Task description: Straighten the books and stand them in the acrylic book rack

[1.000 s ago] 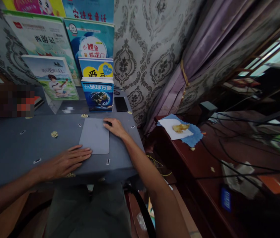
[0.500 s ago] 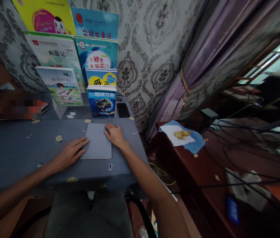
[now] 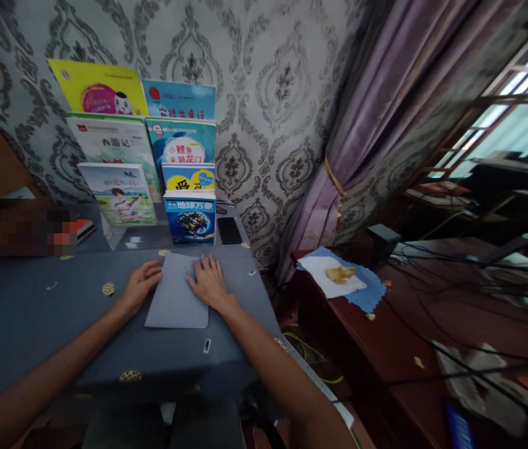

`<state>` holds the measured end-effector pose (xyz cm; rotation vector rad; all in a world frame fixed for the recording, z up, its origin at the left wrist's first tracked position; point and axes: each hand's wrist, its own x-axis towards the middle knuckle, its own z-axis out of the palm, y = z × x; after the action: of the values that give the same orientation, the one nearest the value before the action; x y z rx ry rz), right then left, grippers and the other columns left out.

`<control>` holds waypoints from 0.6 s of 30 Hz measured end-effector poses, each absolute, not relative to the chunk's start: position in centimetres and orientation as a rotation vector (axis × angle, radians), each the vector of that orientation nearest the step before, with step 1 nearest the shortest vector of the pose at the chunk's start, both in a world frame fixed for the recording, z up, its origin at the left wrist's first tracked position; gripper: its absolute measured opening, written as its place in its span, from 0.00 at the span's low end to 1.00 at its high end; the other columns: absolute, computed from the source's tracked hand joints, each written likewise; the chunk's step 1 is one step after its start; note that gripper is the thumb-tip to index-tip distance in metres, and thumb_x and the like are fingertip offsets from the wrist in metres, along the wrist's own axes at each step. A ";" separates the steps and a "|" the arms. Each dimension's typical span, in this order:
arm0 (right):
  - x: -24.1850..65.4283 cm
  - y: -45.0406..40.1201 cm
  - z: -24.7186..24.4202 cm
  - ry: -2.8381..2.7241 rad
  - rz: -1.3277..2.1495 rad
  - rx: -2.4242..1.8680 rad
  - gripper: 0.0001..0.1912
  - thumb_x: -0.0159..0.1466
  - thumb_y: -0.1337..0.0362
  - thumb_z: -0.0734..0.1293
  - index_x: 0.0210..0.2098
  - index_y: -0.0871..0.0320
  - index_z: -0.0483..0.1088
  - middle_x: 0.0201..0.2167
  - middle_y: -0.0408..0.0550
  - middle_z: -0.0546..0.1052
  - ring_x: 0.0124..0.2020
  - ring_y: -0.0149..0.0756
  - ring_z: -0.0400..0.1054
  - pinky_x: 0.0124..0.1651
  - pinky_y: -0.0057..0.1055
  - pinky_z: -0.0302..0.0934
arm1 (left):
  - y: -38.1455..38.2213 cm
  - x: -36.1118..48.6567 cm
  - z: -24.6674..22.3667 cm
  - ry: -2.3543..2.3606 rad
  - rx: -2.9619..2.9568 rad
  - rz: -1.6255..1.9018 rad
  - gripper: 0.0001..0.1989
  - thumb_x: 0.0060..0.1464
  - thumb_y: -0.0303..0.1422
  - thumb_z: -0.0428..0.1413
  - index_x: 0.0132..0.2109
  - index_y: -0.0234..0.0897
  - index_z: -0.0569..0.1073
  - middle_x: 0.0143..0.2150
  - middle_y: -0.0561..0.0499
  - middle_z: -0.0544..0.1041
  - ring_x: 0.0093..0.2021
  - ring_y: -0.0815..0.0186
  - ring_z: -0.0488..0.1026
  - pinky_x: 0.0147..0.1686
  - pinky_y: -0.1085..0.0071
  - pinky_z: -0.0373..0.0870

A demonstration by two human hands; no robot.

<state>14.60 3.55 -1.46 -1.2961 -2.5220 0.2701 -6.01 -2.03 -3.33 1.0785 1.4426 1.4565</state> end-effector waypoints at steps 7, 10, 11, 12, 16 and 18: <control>15.0 5.0 -3.0 -2.223 0.475 -1.206 0.32 0.68 0.52 0.63 0.66 0.62 0.61 0.71 0.65 0.56 0.71 0.53 0.52 0.69 0.50 0.52 | -1.8 -4.2 -1.7 1.139 0.748 1.396 0.17 0.38 0.37 0.67 0.37 0.34 0.76 0.29 0.49 0.80 0.28 0.63 0.78 0.29 0.71 0.72; 15.1 6.0 -3.4 -1.925 0.695 -1.140 0.38 0.63 0.50 0.67 0.67 0.61 0.59 0.66 0.64 0.64 0.67 0.53 0.60 0.65 0.50 0.58 | -1.8 -4.6 -0.8 1.110 0.772 1.470 0.20 0.38 0.37 0.68 0.39 0.33 0.77 0.31 0.48 0.81 0.31 0.62 0.79 0.29 0.72 0.71; 15.1 6.2 -3.3 -1.850 0.824 -1.096 0.37 0.62 0.49 0.68 0.64 0.60 0.62 0.62 0.63 0.70 0.62 0.53 0.66 0.62 0.51 0.62 | -1.8 -4.9 -0.5 1.104 0.788 1.496 0.21 0.38 0.38 0.69 0.40 0.33 0.77 0.31 0.48 0.81 0.31 0.61 0.79 0.29 0.72 0.71; 15.1 6.4 -3.2 -1.794 0.980 -1.039 0.34 0.61 0.47 0.68 0.60 0.60 0.66 0.56 0.61 0.75 0.56 0.52 0.71 0.57 0.50 0.66 | -1.8 -5.1 -0.1 1.097 0.804 1.520 0.23 0.38 0.40 0.69 0.41 0.33 0.77 0.32 0.48 0.81 0.32 0.61 0.79 0.29 0.72 0.71; 14.8 6.1 -1.7 -1.706 1.431 -0.791 0.27 0.59 0.40 0.67 0.40 0.59 0.75 0.34 0.50 0.81 0.34 0.45 0.75 0.37 0.40 0.71 | -2.1 -6.0 1.4 1.078 0.925 1.616 0.27 0.43 0.46 0.67 0.47 0.35 0.76 0.36 0.48 0.82 0.34 0.61 0.78 0.31 0.71 0.72; 14.7 5.4 -0.7 -1.707 1.322 -0.721 0.25 0.59 0.40 0.67 0.37 0.57 0.75 0.32 0.46 0.79 0.33 0.43 0.74 0.37 0.38 0.70 | -2.4 -6.3 2.2 1.114 1.084 1.649 0.26 0.49 0.48 0.64 0.50 0.36 0.75 0.38 0.49 0.81 0.36 0.61 0.78 0.35 0.71 0.72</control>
<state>14.66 5.35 -0.71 -0.7210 -1.7070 1.3224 -6.28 -2.42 2.22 1.0840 1.1140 1.6493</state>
